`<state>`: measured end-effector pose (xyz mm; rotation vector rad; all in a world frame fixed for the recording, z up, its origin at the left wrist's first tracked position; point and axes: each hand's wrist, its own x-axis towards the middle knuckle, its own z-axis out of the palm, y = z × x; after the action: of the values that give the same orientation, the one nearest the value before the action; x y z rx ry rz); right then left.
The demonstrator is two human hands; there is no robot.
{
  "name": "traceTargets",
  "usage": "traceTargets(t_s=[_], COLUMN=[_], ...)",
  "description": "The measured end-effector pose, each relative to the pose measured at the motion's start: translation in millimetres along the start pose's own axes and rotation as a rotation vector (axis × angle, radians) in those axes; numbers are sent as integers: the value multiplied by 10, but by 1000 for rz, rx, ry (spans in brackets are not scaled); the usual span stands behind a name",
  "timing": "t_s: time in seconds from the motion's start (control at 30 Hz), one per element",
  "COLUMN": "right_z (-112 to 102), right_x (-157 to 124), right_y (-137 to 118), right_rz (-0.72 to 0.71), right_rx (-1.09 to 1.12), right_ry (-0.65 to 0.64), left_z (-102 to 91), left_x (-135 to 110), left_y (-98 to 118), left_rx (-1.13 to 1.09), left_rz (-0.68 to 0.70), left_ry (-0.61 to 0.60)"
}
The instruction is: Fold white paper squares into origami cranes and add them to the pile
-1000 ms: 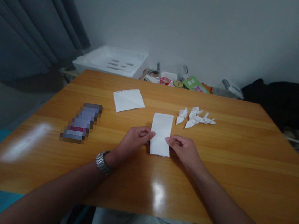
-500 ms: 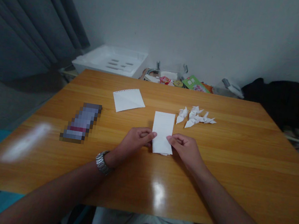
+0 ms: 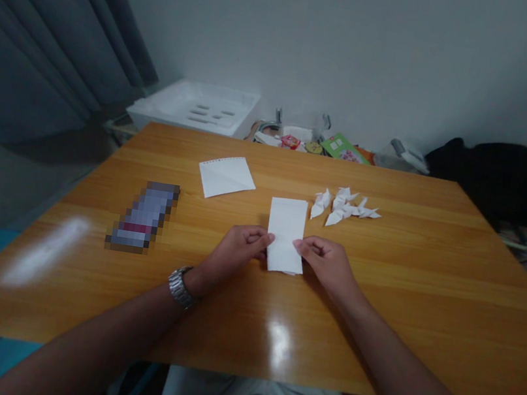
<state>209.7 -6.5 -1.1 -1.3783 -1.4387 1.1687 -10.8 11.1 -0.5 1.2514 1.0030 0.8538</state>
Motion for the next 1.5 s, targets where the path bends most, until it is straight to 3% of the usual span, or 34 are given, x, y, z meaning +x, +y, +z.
traceTargets(t_s=[0.23,0.4,1.07,1.27,1.4,1.5], right_z=[-5,-30,-38,-7,40,60], right_x=[13,3,-28,-47,-81,-96], right_y=[-69,-80,-94,-125,-132,-132], right_rz=[-91,-69,-71,-105,-128,-128], right_rx=[86,160,152,24,-71,-96], right_ry=[112,223,260,209,122,102], left_z=[-3,9,27,42,38,34], left_x=[-3,-49,-72,-35,-30,-44], left_y=[-32,34,61,54,78,95], left_rx=[160,328,348,175,200,200], left_rz=[65,140,148,170,177,174], left_ry=[-55,-122,-155,-25,119,145])
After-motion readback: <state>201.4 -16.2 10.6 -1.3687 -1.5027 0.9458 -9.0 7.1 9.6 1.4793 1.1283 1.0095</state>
